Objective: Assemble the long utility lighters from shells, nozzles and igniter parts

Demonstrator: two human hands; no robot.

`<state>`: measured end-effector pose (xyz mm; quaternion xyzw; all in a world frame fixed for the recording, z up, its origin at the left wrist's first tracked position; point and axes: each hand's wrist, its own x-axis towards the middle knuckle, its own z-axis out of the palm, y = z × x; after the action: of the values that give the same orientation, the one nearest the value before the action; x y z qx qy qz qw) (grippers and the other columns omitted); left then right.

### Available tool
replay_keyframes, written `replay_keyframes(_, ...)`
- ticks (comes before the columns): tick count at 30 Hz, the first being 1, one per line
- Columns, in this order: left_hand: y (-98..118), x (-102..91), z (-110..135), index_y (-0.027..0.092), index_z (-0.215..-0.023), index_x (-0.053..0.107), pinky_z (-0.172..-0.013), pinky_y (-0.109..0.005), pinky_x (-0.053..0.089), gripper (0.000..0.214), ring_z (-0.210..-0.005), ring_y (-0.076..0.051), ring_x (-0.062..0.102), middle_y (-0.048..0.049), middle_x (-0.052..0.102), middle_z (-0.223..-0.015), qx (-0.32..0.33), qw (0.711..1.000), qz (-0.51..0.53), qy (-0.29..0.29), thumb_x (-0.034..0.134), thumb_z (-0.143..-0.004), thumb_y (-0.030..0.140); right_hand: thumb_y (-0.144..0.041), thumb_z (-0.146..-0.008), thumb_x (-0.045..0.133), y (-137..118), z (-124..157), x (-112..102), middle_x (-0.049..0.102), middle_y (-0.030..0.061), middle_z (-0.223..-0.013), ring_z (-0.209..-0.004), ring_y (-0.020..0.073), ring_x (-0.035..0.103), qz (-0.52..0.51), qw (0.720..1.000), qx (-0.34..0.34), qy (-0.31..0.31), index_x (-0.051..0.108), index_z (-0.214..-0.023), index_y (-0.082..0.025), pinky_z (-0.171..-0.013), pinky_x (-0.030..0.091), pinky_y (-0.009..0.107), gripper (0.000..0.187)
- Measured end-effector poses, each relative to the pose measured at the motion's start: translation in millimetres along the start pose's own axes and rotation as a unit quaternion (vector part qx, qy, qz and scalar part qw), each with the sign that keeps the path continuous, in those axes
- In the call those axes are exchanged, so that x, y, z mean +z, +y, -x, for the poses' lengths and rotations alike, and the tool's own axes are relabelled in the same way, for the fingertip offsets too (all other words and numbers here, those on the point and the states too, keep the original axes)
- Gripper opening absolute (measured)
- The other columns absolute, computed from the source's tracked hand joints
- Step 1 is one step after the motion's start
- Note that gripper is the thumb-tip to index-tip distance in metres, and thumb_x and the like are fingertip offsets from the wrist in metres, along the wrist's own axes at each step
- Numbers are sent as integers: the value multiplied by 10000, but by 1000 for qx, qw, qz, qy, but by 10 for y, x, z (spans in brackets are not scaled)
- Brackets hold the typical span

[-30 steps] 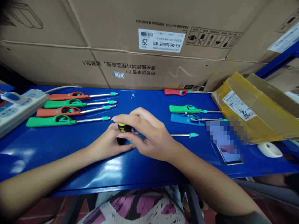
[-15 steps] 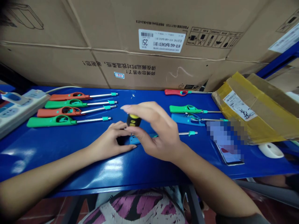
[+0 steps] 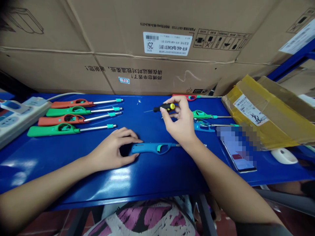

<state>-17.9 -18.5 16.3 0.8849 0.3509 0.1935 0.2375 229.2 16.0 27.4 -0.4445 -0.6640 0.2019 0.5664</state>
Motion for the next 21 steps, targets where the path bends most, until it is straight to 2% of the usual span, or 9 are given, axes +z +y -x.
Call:
replay_keyframes(2, 19, -12, 2, 225, -1104, 703, -897, -423, 454, 320, -960, -241, 576, -40, 673, -1062, -1, 1000, -18, -5, 696, -789, 280, -312, -918, 641, 100, -15, -15, 590, 30, -1127, -863, 152, 694, 0, 998, 38, -48, 454, -1111, -277, -677, 638, 284, 271)
replay_keyframes(4, 32, -17, 2, 218, -1103, 688, -903, -431, 449, 330, -973, -251, 569, -44, 667, -1074, -3, 999, -32, -11, 693, -780, 284, -287, -926, 608, 162, -18, -26, 594, 56, -1142, -936, 190, 688, 50, 993, 53, -98, 494, -1144, -263, -706, 638, 322, 247)
replay_keyframes(6, 31, -12, 0, 215, -1115, 676, -910, -435, 445, 344, -986, -258, 564, -50, 661, -1088, -4, 999, -40, -11, 702, -786, 311, -243, -928, 586, 199, -12, -31, 624, 88, -1125, -1010, 238, 664, 129, 980, 26, -147, 562, -1130, -233, -782, 619, 383, 203)
replay_keyframes(10, -10, 40, 1, 221, -1238, 641, -934, -425, 437, 422, -1026, -251, 566, -66, 650, -1135, 9, 999, -32, 3, 699, -866, 412, -173, -924, 568, 260, 7, -21, 678, 110, -1075, -1009, 276, 640, 240, 940, -36, -241, 644, -1084, -189, -926, 531, 471, 178)
replay_keyframes(12, -33, 75, 4, 243, -1287, 631, -937, -412, 434, 425, -1046, -240, 569, -69, 644, -1158, 27, 999, -24, 1, 674, -911, 438, -169, -930, 559, 279, 21, -5, 682, 113, -1096, -1035, 291, 621, 274, 925, -40, -262, 656, -1098, -185, -946, 506, 488, 196)
replay_keyframes(15, -54, 75, 2, 262, -1258, 663, -920, -394, 439, 355, -1047, -230, 578, -65, 647, -1156, 40, 999, -26, -6, 646, -946, 431, -199, -940, 554, 255, 30, 8, 661, 129, -1172, -1098, 313, 585, 312, 913, -46, -259, 652, -1158, -185, -967, 487, 509, 240)
replay_keyframes(19, -102, -129, -23, 226, -1188, 680, -918, -413, 450, 300, -1045, -249, 606, -69, 661, -1143, 45, 995, -71, -50, 631, -948, 399, -259, -945, 569, 79, -30, -118, 621, 152, -1221, -1141, 310, 570, 315, 915, -52, -245, 606, -1266, -159, -981, 488, 473, 338)
replay_keyframes(21, -155, -298, -36, 205, -1197, 660, -921, -416, 463, 298, -1047, -256, 621, -73, 663, -1164, 67, 988, -93, -107, 613, -953, 370, -294, -962, 554, -39, -75, -273, 640, 141, -1169, -1101, 303, 592, 334, 888, -49, -312, 634, -1196, -167, -986, 480, 466, 278)
